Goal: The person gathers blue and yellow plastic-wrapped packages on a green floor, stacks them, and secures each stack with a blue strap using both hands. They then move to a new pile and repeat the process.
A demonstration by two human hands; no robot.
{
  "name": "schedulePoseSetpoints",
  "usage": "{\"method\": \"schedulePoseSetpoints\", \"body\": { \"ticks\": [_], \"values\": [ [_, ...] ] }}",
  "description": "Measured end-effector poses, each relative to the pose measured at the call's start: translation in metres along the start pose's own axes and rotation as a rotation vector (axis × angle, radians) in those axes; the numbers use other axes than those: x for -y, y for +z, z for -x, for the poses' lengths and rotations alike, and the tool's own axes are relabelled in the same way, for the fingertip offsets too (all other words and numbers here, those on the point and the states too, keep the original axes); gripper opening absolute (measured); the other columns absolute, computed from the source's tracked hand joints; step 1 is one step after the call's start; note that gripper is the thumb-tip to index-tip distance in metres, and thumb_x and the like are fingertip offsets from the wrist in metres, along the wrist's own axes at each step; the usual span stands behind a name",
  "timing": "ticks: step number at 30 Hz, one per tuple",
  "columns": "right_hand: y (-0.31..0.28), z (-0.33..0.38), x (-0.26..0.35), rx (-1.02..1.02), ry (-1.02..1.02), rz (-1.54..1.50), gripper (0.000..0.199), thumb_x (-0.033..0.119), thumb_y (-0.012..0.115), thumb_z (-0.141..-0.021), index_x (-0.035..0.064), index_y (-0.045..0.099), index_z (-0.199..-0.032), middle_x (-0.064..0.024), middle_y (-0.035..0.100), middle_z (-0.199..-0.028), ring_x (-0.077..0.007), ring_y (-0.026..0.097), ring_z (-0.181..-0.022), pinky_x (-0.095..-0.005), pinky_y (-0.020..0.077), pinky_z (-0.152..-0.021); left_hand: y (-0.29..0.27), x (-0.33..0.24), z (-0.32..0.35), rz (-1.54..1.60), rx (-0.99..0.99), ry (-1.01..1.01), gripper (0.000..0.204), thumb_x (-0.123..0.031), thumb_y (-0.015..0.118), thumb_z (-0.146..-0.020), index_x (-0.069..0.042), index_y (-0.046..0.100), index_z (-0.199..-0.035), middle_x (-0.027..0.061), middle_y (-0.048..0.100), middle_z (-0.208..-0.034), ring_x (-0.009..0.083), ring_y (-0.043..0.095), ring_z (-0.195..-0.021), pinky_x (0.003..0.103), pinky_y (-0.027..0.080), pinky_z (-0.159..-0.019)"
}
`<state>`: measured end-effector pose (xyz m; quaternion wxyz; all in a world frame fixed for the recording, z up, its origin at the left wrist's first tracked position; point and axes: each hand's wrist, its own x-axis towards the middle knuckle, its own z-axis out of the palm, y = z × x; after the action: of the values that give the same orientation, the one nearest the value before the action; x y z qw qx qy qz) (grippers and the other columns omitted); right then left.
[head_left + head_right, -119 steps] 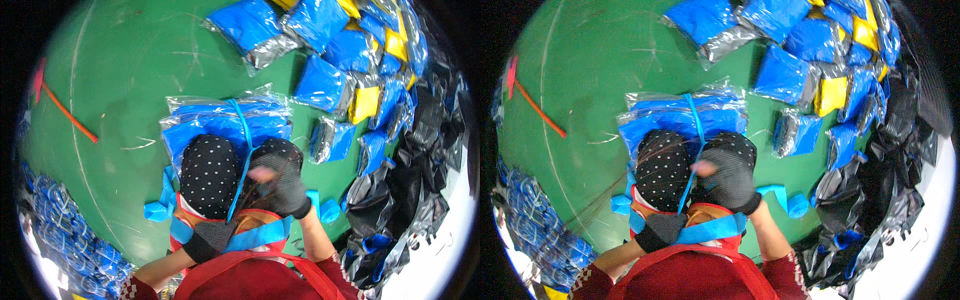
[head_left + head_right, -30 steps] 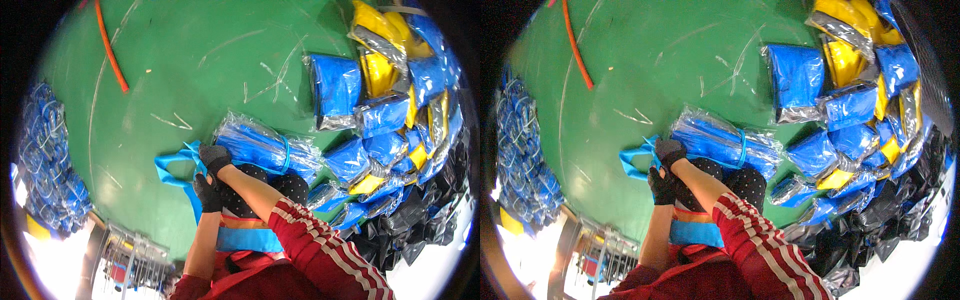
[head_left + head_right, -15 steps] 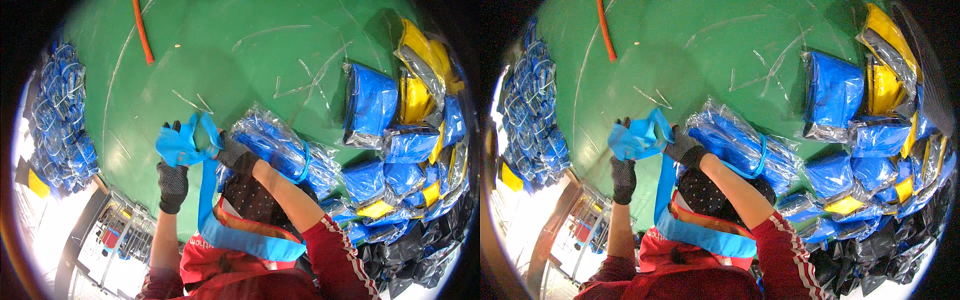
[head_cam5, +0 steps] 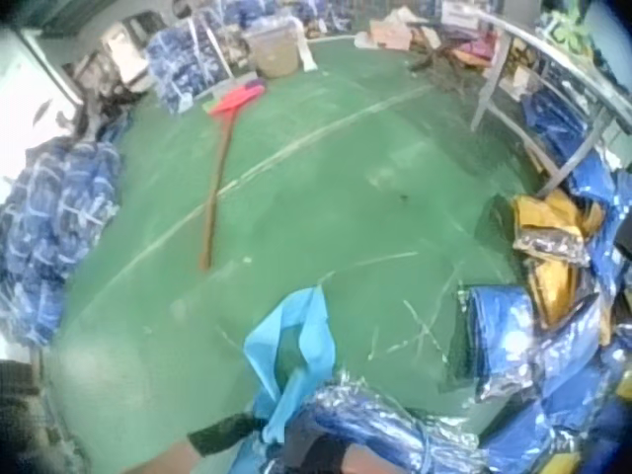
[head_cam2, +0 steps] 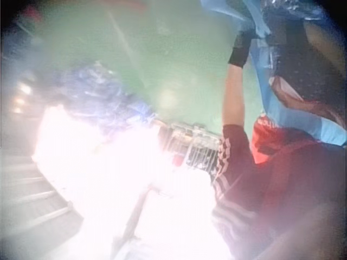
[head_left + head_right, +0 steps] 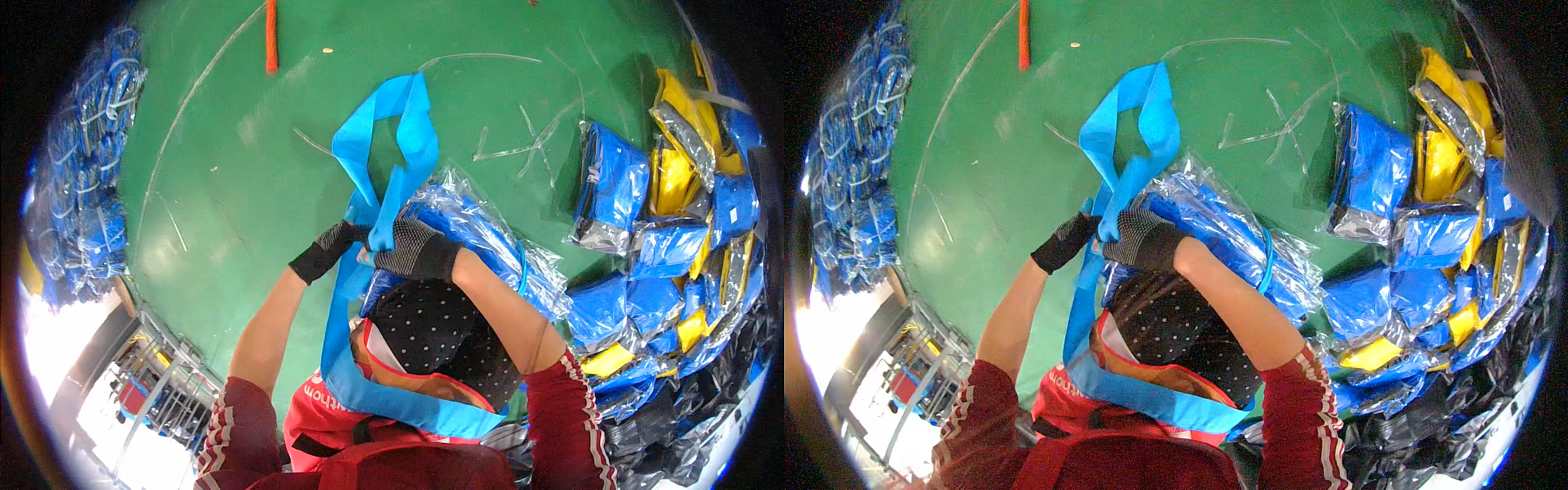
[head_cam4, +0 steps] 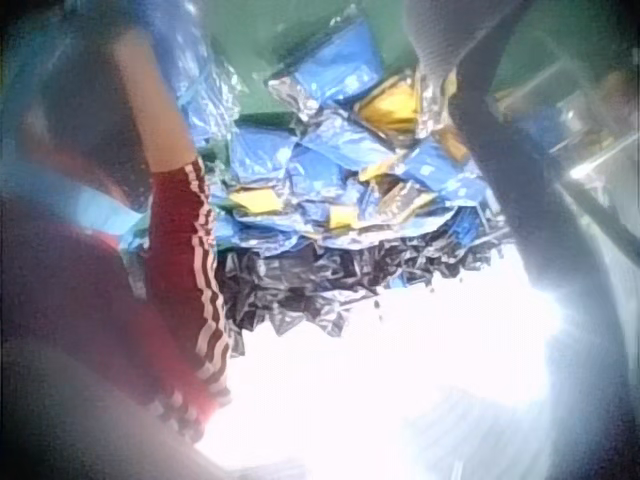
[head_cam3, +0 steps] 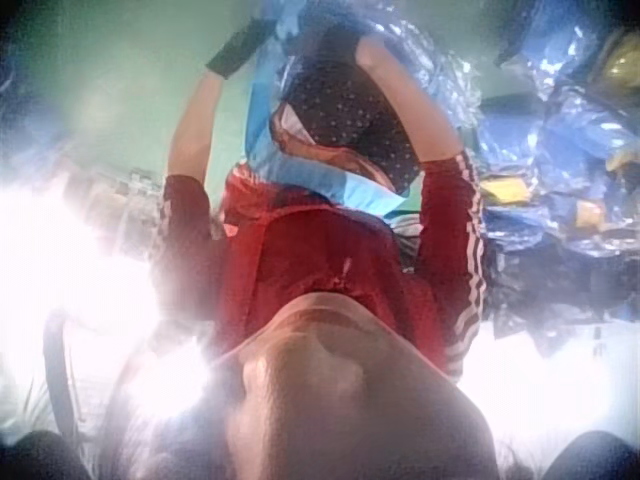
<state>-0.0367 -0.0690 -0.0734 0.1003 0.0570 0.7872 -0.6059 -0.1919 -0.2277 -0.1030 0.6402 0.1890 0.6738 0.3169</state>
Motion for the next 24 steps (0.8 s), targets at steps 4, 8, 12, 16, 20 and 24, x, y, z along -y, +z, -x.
{"method": "schedulePoseSetpoints", "body": {
  "ticks": [4,8,12,16,20,24],
  "values": [
    [0.003,-0.003,0.016,-0.203,-0.069,0.463,0.017,0.015,0.052,-0.078,0.0067,0.059,-0.091,-0.0123,0.060,-0.085,-0.0273,0.061,-0.072,-0.0398,0.0495,-0.057,-0.001,0.063,0.001,-0.223,-0.106,0.295,0.021,-0.001,0.050,-0.083,-0.005,0.054,-0.104,0.0160,0.057,-0.095,0.0315,0.054,-0.086,0.038,0.045,-0.073],
    [0.013,-0.005,0.024,-0.422,-0.102,0.711,0.017,0.014,0.052,-0.076,0.0087,0.060,-0.090,-0.0109,0.060,-0.085,-0.0274,0.061,-0.074,-0.0395,0.0495,-0.057,0.011,0.068,-0.006,-0.640,-0.150,0.532,0.019,-0.005,0.050,-0.084,-0.004,0.054,-0.103,0.0160,0.057,-0.091,0.0311,0.055,-0.085,0.039,0.045,-0.072],
    [0.019,-0.002,0.022,-0.324,-0.222,0.687,0.017,0.014,0.053,-0.075,0.0093,0.061,-0.089,-0.0128,0.059,-0.092,-0.0276,0.060,-0.079,-0.0410,0.0503,-0.060,0.029,0.055,-0.002,-0.498,-0.263,0.552,0.019,-0.007,0.050,-0.085,-0.003,0.054,-0.103,0.0165,0.057,-0.093,0.0314,0.055,-0.086,0.040,0.044,-0.072],
    [0.009,0.001,0.030,-0.110,0.021,0.571,0.020,0.014,0.055,-0.076,0.0083,0.061,-0.093,-0.0125,0.059,-0.095,-0.0307,0.059,-0.085,-0.0433,0.0507,-0.068,0.043,0.050,-0.007,-0.159,-0.401,0.470,0.019,-0.009,0.050,-0.085,-0.003,0.055,-0.103,0.0169,0.057,-0.096,0.0316,0.055,-0.087,0.040,0.044,-0.073],
    [-0.007,0.026,0.055,-0.120,-0.124,0.310,0.027,0.019,0.057,-0.077,0.0086,0.062,-0.101,-0.0158,0.058,-0.104,-0.0347,0.056,-0.094,-0.0435,0.0484,-0.079,0.044,0.070,-0.019,-0.282,-0.452,0.440,0.019,-0.011,0.048,-0.085,-0.005,0.058,-0.099,0.0159,0.061,-0.096,0.0329,0.057,-0.085,0.042,0.046,-0.072],
    [-0.007,0.078,0.062,-0.226,0.040,-0.082,0.021,0.024,0.056,-0.085,0.0117,0.063,-0.101,-0.0139,0.062,-0.100,-0.0323,0.060,-0.093,-0.0390,0.0474,-0.083,0.014,0.105,0.000,-1.118,-0.607,0.232,0.017,-0.016,0.051,-0.081,-0.010,0.063,-0.092,0.0162,0.064,-0.082,0.0314,0.062,-0.078,0.037,0.049,-0.068]
  ]
}}
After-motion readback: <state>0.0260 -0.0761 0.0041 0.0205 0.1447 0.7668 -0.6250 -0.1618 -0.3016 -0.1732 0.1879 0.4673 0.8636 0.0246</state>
